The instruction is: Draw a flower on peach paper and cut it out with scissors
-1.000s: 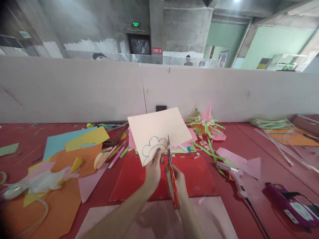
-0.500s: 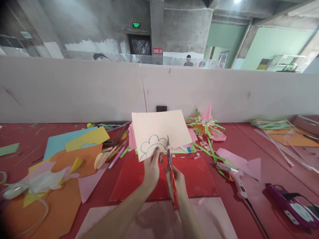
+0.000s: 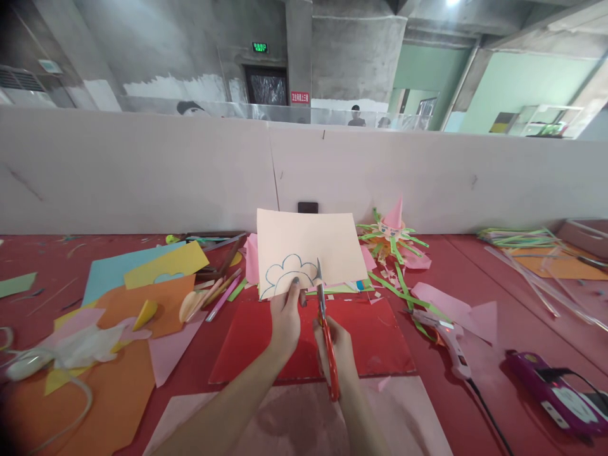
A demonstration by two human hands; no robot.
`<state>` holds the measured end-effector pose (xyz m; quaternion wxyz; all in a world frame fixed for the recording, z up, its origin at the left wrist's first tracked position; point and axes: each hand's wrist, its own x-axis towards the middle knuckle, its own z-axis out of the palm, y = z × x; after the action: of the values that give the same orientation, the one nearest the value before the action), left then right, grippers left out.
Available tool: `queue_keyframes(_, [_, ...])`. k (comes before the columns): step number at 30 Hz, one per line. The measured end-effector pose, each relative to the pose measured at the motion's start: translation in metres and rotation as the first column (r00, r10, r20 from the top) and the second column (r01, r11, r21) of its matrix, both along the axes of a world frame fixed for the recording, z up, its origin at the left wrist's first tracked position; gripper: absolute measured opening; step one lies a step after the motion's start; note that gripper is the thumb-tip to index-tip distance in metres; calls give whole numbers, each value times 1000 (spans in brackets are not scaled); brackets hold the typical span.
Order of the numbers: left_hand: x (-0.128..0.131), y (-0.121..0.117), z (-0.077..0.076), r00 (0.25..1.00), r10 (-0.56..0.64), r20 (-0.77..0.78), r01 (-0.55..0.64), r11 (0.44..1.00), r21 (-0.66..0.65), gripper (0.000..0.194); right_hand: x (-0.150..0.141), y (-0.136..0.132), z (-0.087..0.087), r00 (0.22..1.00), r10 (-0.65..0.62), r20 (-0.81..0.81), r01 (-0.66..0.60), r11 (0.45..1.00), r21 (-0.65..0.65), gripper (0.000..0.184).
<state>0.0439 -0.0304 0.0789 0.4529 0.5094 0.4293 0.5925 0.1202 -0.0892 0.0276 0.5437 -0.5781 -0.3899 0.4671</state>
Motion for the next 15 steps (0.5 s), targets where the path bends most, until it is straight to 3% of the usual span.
queue_keyframes(9, [-3, 5, -4, 999, 18, -27, -18, 1000, 3, 42, 1, 1, -5, 999, 48, -9, -48, 999, 10, 37])
queue_keyframes(15, [-5, 6, 2, 999, 31, -32, -30, 999, 23, 42, 2, 0, -1, 999, 24, 42, -25, 1000, 8, 39])
